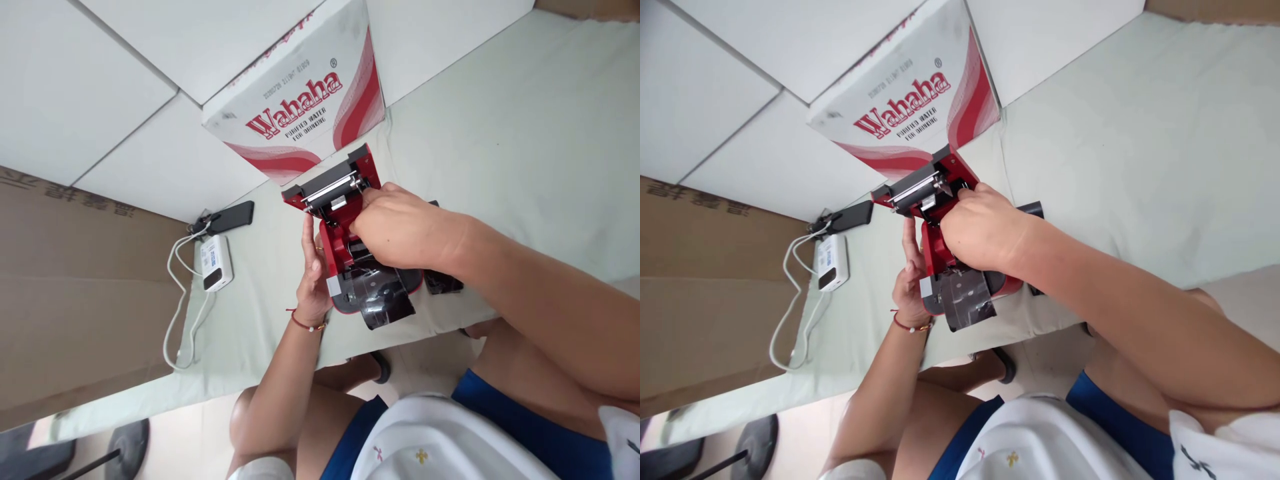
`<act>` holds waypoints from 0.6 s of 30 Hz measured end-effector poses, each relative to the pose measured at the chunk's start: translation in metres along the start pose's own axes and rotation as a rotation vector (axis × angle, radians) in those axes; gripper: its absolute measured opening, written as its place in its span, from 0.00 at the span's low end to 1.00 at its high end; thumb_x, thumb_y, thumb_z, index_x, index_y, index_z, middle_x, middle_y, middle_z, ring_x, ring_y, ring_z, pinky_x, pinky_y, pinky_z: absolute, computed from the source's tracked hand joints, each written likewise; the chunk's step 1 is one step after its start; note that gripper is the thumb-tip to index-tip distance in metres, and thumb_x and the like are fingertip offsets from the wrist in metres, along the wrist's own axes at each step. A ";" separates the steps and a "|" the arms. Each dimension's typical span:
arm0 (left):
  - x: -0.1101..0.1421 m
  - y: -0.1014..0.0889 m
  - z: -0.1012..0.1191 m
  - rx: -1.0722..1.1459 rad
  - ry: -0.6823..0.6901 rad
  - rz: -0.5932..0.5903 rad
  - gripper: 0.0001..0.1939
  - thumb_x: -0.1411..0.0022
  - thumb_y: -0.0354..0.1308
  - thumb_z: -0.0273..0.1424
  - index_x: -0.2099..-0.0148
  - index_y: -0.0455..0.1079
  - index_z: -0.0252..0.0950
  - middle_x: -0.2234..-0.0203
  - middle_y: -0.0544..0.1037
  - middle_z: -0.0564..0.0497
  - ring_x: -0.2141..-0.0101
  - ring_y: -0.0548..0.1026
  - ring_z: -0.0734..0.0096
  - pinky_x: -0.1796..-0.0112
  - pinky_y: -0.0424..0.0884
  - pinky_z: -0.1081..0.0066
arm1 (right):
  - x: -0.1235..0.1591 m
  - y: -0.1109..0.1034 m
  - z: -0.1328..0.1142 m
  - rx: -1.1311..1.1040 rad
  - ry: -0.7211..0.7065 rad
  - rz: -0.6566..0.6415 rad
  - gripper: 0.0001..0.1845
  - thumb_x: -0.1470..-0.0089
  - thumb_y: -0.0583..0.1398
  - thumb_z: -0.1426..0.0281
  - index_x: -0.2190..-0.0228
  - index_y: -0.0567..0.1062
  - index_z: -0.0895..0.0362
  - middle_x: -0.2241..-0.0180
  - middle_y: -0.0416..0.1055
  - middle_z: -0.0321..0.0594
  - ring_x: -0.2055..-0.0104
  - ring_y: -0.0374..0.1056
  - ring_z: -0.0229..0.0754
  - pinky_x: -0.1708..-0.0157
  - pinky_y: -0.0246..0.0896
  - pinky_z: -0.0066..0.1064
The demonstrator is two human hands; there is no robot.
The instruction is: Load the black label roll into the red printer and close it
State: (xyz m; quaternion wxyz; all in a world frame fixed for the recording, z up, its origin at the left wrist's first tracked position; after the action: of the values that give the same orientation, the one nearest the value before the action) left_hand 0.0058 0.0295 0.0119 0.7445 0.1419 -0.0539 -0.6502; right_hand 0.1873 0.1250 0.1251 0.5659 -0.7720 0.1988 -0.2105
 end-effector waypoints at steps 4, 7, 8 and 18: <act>-0.001 -0.001 0.000 -0.007 -0.006 0.003 0.45 0.34 0.67 0.59 0.21 0.59 0.59 0.24 0.69 0.49 0.27 0.71 0.41 0.30 0.71 0.42 | -0.002 0.004 0.001 -0.025 0.003 0.052 0.14 0.35 0.58 0.76 0.64 0.85 0.59 0.65 0.80 0.51 0.50 0.70 0.53 0.44 0.55 0.43; -0.002 0.000 0.001 0.024 0.006 -0.012 0.42 0.33 0.66 0.59 0.22 0.62 0.60 0.24 0.69 0.50 0.25 0.69 0.42 0.29 0.70 0.43 | 0.000 0.005 0.001 -0.018 0.013 0.045 0.16 0.34 0.56 0.76 0.63 0.85 0.60 0.64 0.80 0.52 0.48 0.70 0.54 0.43 0.55 0.44; -0.002 0.001 0.002 0.024 0.011 -0.012 0.41 0.33 0.66 0.59 0.23 0.63 0.59 0.25 0.71 0.50 0.26 0.70 0.42 0.29 0.70 0.44 | 0.001 0.005 0.000 -0.020 0.012 0.049 0.16 0.34 0.56 0.76 0.63 0.85 0.60 0.63 0.80 0.53 0.48 0.70 0.55 0.43 0.56 0.44; -0.025 -0.023 0.000 0.006 0.142 0.429 0.22 0.37 0.76 0.51 0.55 0.80 0.39 0.61 0.83 0.51 0.57 0.82 0.71 0.53 0.78 0.72 | 0.021 -0.024 0.005 -0.180 -0.007 0.019 0.11 0.34 0.63 0.76 0.53 0.83 0.60 0.53 0.82 0.45 0.54 0.74 0.45 0.58 0.60 0.35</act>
State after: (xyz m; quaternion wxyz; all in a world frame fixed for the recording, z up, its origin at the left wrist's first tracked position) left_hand -0.0195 0.0515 0.0079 0.8672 0.1747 -0.0321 -0.4652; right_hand 0.2095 0.1239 0.1493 0.4970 -0.8186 0.2220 -0.1835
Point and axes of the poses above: each hand's wrist, its own x-axis away from the middle knuckle, its own y-axis out of the palm, z = x × y, the point moved 1 cm from there along -x, towards the middle knuckle
